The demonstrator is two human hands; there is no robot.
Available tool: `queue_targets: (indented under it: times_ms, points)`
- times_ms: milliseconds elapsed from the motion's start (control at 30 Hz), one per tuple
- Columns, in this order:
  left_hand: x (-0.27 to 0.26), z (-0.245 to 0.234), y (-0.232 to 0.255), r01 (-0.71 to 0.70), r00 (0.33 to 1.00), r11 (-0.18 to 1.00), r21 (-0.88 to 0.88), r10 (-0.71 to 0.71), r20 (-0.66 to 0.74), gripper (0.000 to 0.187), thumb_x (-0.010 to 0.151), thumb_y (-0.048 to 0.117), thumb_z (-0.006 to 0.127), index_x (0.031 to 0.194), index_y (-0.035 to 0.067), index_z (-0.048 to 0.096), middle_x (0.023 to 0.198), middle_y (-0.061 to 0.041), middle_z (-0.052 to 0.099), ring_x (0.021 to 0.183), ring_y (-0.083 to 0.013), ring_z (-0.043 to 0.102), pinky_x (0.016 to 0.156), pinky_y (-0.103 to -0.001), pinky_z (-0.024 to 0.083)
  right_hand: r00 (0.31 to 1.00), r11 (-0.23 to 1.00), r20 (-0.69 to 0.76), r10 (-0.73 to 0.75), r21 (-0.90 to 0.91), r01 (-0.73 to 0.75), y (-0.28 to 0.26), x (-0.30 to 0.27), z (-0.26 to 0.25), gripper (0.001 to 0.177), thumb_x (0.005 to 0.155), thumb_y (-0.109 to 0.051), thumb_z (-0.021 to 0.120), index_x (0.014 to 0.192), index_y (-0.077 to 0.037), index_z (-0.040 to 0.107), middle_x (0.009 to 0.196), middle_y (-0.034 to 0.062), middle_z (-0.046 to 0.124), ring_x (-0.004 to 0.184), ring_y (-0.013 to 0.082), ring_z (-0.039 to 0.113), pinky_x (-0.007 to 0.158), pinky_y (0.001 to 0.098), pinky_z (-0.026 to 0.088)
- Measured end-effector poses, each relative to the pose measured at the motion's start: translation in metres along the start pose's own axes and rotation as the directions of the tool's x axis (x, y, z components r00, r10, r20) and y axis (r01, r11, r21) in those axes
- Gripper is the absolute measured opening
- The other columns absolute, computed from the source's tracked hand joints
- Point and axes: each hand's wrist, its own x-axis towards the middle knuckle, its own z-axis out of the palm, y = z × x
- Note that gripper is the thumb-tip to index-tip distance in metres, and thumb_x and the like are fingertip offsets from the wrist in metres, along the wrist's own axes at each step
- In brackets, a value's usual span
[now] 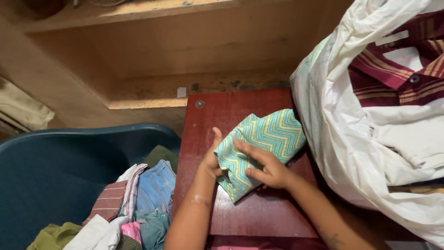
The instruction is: The person picks up clothing items from a plastic bin, folds them on a small table, and places the folded items into a white plastic bag.
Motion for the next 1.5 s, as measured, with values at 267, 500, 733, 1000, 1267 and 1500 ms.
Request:
queue_targets:
  times_ms: [267,500,733,1000,1267,1500]
  points:
    - [-0.003,-0.019,0.004,-0.299,0.954,0.869,0.394,0.284,0.097,0.043,0.093,0.009,0.071,0.133,-0.002,0.059,0.116,-0.012,0.071,0.1,-0.0161,0.07,0.087,-0.032,0.058,0.989,0.889,0.13,-0.064,-0.443,0.115,-0.007,-0.001,0.005,0.051,0.082,-0.005,0.06,0.133,-0.003,0.067,0.139,0.0158,0.066,0.147,0.0385,0.048,0.124,0.0511,0.032]
    - [-0.005,-0.027,0.016,-0.099,0.651,0.366,0.925,0.727,-0.218,0.01,0.078,0.0,0.067,0.086,-0.002,0.073,0.072,-0.008,0.068,0.064,-0.0109,0.059,0.058,-0.026,0.047,0.949,0.559,-0.097,-0.299,-0.824,0.091,-0.008,-0.008,-0.018,0.032,0.084,-0.007,0.068,0.116,-0.011,0.072,0.126,0.005,0.073,0.137,0.0309,0.06,0.126,0.0535,0.032]
    - [0.011,-0.085,0.021,-0.247,0.786,0.725,0.643,0.538,-0.305,0.008,0.075,-0.005,0.06,0.081,-0.003,0.066,0.071,-0.005,0.067,0.061,-0.0118,0.058,0.056,-0.027,0.047,0.963,0.525,-0.226,-0.147,-0.843,-0.117,-0.006,-0.003,-0.024,0.04,0.096,-0.031,0.067,0.132,-0.016,0.067,0.144,0.0048,0.065,0.147,0.0328,0.048,0.127,0.0612,0.018]
    - [-0.009,-0.025,0.027,-0.265,0.708,0.506,0.821,0.68,-0.191,0.032,0.079,-0.006,0.059,0.108,0.004,0.069,0.077,-0.009,0.065,0.066,-0.0127,0.058,0.06,-0.027,0.045,0.975,0.235,-0.125,0.184,-0.957,-0.167,0.012,0.005,-0.011,0.067,0.091,-0.062,0.054,0.147,-0.024,0.054,0.159,0.007,0.041,0.149,0.0392,0.028,0.111,0.0782,0.009]
    - [-0.064,0.119,0.008,-0.544,0.204,-0.537,0.645,0.66,0.723,0.032,0.085,0.004,0.07,0.115,-0.002,0.062,0.11,-0.017,0.069,0.105,-0.0368,0.069,0.092,-0.045,0.057,0.983,0.214,-0.102,0.151,-0.968,-0.133,0.024,0.004,-0.007,0.068,0.089,-0.063,0.054,0.145,-0.025,0.054,0.158,0.009,0.041,0.149,0.0409,0.025,0.112,0.078,0.008]
    - [-0.007,0.088,-0.03,-0.066,0.862,-0.507,0.859,0.405,0.305,0.094,0.084,0.06,0.067,0.148,-0.002,0.043,0.154,-0.022,0.043,0.145,-0.0398,0.033,0.118,-0.059,0.019,0.936,0.19,-0.056,0.348,-0.973,-0.129,0.025,0.007,-0.008,0.067,0.086,-0.05,0.056,0.147,-0.022,0.051,0.161,0.0096,0.037,0.151,0.0403,0.019,0.11,0.0783,0.009]
